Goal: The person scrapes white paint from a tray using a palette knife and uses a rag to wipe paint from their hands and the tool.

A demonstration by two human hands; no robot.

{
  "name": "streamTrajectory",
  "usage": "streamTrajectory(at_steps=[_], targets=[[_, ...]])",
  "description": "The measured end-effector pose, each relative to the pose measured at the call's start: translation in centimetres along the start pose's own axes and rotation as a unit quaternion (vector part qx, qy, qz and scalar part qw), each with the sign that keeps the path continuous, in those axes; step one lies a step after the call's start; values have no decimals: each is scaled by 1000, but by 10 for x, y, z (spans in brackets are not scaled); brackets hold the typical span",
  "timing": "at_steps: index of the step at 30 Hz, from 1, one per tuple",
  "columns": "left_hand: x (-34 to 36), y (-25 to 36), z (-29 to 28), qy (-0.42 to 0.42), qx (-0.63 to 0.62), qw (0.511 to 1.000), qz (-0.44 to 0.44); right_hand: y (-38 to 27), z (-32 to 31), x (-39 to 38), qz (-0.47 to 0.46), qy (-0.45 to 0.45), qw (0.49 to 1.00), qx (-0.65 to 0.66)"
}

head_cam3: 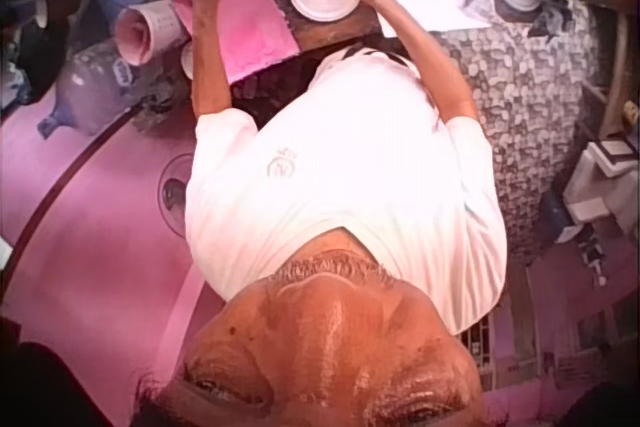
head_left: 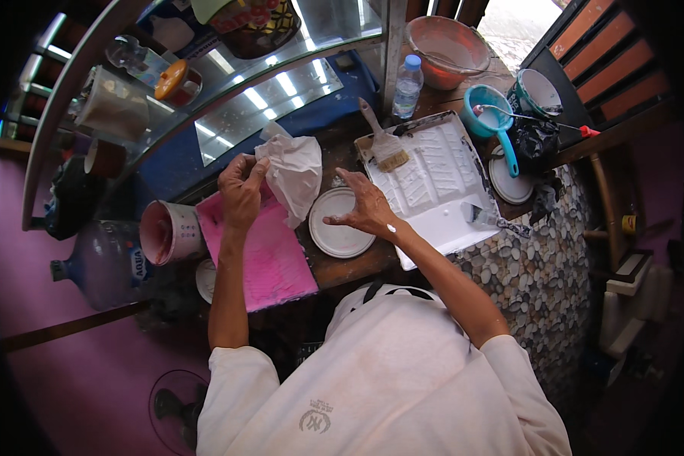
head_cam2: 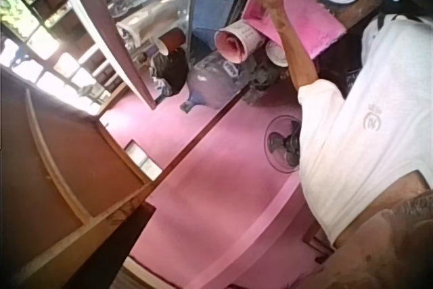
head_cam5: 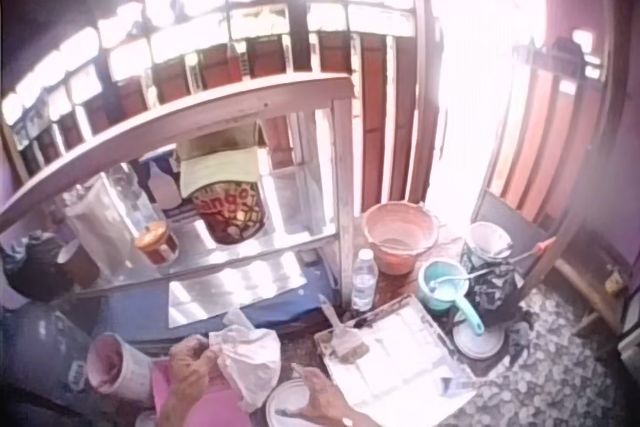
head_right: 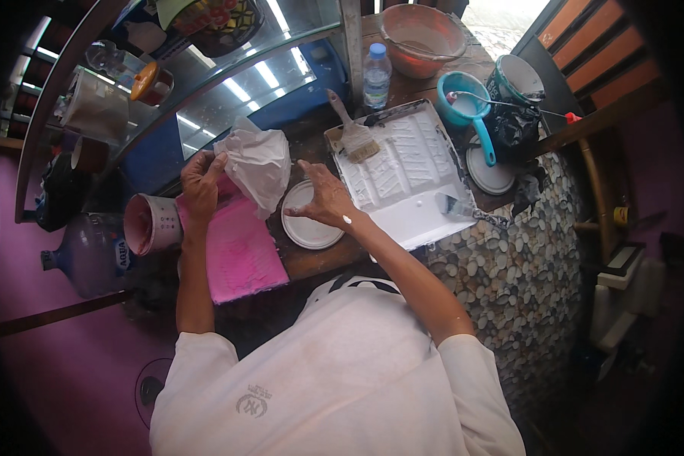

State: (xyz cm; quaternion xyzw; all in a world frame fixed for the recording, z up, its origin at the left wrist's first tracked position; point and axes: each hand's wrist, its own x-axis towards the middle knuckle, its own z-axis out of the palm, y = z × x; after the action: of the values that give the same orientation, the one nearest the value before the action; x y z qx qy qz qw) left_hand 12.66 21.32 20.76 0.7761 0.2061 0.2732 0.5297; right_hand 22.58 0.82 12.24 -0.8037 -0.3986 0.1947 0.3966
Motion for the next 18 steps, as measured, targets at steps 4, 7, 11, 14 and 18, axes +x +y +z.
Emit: streamTrajectory(at_steps=[4, 7, 11, 14, 18], targets=[[-16, 37, -13, -8, -64, 998, -11, -39, -10, 9, -99, 49, 994, -2], [-29, 82, -4, -20, -97, 995, -13, -53, -11, 8, -105, 64, 992, -5], [-52, 115, 6, -45, -138, 989, -22, -64, -9, -3, -130, 36, 988, 68], [-68, 126, 24, -84, -108, 990, 34, -69, -21, -23, -122, 17, 981, 152], [-88, 149, 52, -151, -32, 986, 68, -66, -40, -50, -53, -23, 968, 243]])
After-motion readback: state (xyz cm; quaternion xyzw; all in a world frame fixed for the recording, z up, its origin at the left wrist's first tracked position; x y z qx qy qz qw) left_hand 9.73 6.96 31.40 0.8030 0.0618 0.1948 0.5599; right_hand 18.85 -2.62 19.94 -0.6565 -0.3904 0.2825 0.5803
